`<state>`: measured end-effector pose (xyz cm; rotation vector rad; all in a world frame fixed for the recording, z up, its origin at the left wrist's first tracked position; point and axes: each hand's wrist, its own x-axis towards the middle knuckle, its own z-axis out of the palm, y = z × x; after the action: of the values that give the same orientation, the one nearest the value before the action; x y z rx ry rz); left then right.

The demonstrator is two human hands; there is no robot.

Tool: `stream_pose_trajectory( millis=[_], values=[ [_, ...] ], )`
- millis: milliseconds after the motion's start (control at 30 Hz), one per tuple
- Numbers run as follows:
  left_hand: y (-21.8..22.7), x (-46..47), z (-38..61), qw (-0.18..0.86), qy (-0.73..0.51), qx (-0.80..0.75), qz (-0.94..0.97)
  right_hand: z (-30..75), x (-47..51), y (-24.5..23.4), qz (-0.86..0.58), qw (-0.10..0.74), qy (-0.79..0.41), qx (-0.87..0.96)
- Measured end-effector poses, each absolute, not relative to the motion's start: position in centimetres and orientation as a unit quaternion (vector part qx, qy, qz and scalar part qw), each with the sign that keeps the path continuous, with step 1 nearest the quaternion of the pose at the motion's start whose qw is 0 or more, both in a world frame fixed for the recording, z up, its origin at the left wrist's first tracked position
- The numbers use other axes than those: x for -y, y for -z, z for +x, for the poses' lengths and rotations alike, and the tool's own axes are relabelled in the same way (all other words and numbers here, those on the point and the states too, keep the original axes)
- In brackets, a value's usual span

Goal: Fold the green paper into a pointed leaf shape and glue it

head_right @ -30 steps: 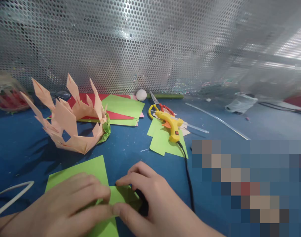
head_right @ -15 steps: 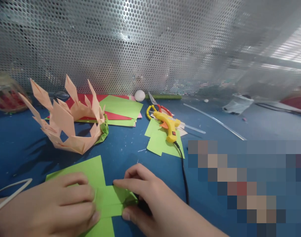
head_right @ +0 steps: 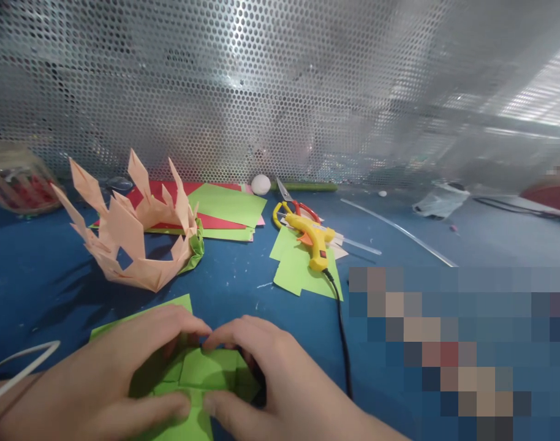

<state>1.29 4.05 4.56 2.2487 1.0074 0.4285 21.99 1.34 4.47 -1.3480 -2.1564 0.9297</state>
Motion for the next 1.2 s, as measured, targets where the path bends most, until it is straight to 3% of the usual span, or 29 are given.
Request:
stream_pose_trajectory(
  millis=[300, 567, 733, 967, 1200],
  values=[
    [-4.2, -4.7, 1.5, 0.292, -0.163, -0.423, 0.842, 21.9, -2.0, -2.6, -0.468, 0.282, -0.257, 0.797],
    [-3.6, -4.2, 1.3, 0.207, -0.212, -0.37, 0.88, 22.0, -1.6, -2.3, -0.446, 0.275, -0.207, 0.826],
    [-3.3, -4.0, 1.4, 0.146, -0.226, -0.343, 0.9, 21.8, -1.4, -2.2, -0.429, 0.225, -0.132, 0.865],
    [-2.6, -3.9, 1.1, 0.084, -0.234, -0.295, 0.923, 21.5, -1.6, -2.2, -0.367, 0.237, -0.013, 0.899],
    [-3.0, -3.5, 0.8, 0.032, -0.252, -0.274, 0.927, 22.3, -1.6, -2.6, -0.335, 0.209, -0.004, 0.919]
  ],
)
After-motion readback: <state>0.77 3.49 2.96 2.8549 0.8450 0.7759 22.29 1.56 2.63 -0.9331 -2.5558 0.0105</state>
